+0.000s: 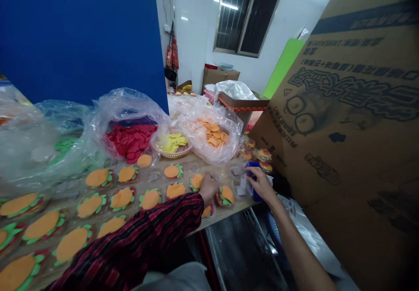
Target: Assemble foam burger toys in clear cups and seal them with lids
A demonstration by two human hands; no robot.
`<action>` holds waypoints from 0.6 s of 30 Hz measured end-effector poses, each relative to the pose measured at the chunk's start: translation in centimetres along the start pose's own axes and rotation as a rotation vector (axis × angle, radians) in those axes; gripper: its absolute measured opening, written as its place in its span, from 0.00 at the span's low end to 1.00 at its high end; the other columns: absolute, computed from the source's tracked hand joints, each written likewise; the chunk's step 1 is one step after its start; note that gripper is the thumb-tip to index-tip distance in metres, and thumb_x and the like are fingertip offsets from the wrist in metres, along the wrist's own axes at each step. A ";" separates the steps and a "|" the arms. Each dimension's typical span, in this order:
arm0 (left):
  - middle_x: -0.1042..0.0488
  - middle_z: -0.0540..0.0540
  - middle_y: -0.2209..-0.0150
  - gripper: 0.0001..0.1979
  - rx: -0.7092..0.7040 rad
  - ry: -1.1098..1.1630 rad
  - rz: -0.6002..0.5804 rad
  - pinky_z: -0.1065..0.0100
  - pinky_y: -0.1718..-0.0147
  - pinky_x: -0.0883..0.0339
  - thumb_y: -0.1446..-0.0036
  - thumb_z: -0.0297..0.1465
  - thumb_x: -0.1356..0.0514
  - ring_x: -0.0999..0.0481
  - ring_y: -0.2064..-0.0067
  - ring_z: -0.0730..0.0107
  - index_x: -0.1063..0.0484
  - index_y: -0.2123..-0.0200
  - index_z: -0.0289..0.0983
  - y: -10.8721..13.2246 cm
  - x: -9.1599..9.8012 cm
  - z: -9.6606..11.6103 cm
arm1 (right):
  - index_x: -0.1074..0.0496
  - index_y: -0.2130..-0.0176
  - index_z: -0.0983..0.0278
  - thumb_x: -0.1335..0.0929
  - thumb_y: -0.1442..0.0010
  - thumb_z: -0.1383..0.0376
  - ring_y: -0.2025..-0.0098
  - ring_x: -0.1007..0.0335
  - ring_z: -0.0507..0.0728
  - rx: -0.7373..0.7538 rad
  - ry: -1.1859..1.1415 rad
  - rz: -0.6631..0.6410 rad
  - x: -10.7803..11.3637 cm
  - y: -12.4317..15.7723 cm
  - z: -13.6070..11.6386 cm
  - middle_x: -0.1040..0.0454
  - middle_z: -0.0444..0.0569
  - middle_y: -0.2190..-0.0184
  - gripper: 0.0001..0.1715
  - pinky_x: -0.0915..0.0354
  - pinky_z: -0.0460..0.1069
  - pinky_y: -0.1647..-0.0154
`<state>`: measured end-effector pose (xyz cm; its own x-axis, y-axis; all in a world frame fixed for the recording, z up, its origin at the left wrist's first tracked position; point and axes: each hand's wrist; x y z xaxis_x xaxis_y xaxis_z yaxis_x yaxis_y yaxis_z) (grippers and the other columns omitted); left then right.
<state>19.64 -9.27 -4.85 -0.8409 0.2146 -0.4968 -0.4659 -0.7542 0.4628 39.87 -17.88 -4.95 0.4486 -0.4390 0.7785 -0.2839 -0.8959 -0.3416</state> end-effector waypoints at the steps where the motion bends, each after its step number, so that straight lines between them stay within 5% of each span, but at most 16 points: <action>1: 0.36 0.52 0.78 0.17 -0.035 -0.032 0.025 0.72 0.68 0.41 0.69 0.12 0.43 0.30 0.64 0.66 0.39 0.78 0.39 0.5 -0.1 0.3 | 0.31 0.60 0.64 0.38 0.47 0.67 0.55 0.35 0.60 -0.012 -0.010 0.013 0.3 0.1 -0.3 0.29 0.54 0.60 0.13 0.37 0.54 0.55; 5: 0.29 0.46 0.59 0.20 -0.207 -0.165 0.063 0.70 0.53 0.43 0.67 0.16 0.38 0.37 0.46 0.61 0.33 0.68 0.40 3.6 0.0 1.9 | 0.31 0.60 0.63 0.38 0.44 0.65 0.55 0.35 0.60 0.000 -0.033 0.114 2.1 0.8 -2.7 0.29 0.54 0.60 0.11 0.38 0.56 0.53; 8: 0.36 0.41 0.45 0.24 -0.298 -0.244 -0.042 0.66 0.44 0.52 0.59 0.31 0.35 0.46 0.39 0.59 0.33 0.56 0.38 6.0 0.2 3.2 | 0.32 0.58 0.62 0.38 0.41 0.65 0.54 0.36 0.61 0.126 0.037 0.203 2.8 1.0 -6.0 0.29 0.53 0.59 0.11 0.39 0.57 0.52; 13: 0.30 0.40 0.53 0.25 -0.145 -0.194 -0.396 0.63 0.61 0.37 0.49 0.42 0.42 0.30 0.55 0.59 0.35 0.50 0.37 8.3 -0.6 5.4 | 0.32 0.55 0.64 0.39 0.42 0.72 0.51 0.37 0.61 0.416 0.113 0.139 1.6 0.0 -13.3 0.27 0.53 0.58 0.15 0.40 0.58 0.52; 18: 0.29 0.44 0.60 0.19 -0.118 0.140 -0.314 0.67 0.67 0.36 0.48 0.37 0.42 0.28 0.64 0.67 0.35 0.53 0.39 8.2 1.8 7.4 | 0.30 0.53 0.63 0.38 0.42 0.71 0.48 0.38 0.60 0.482 -0.043 -0.052 0.6 -5.6 -16.7 0.27 0.51 0.55 0.17 0.41 0.56 0.48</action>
<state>12.33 -10.47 3.46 -0.6123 0.3662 -0.7007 -0.6533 -0.7335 0.1876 27.63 -12.04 6.21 0.4889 -0.3863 0.7821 0.1598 -0.8418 -0.5157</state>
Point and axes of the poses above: each hand's wrist, its own y-axis away from the middle knuckle, its own x-axis out of the back of the hand, z = x × y
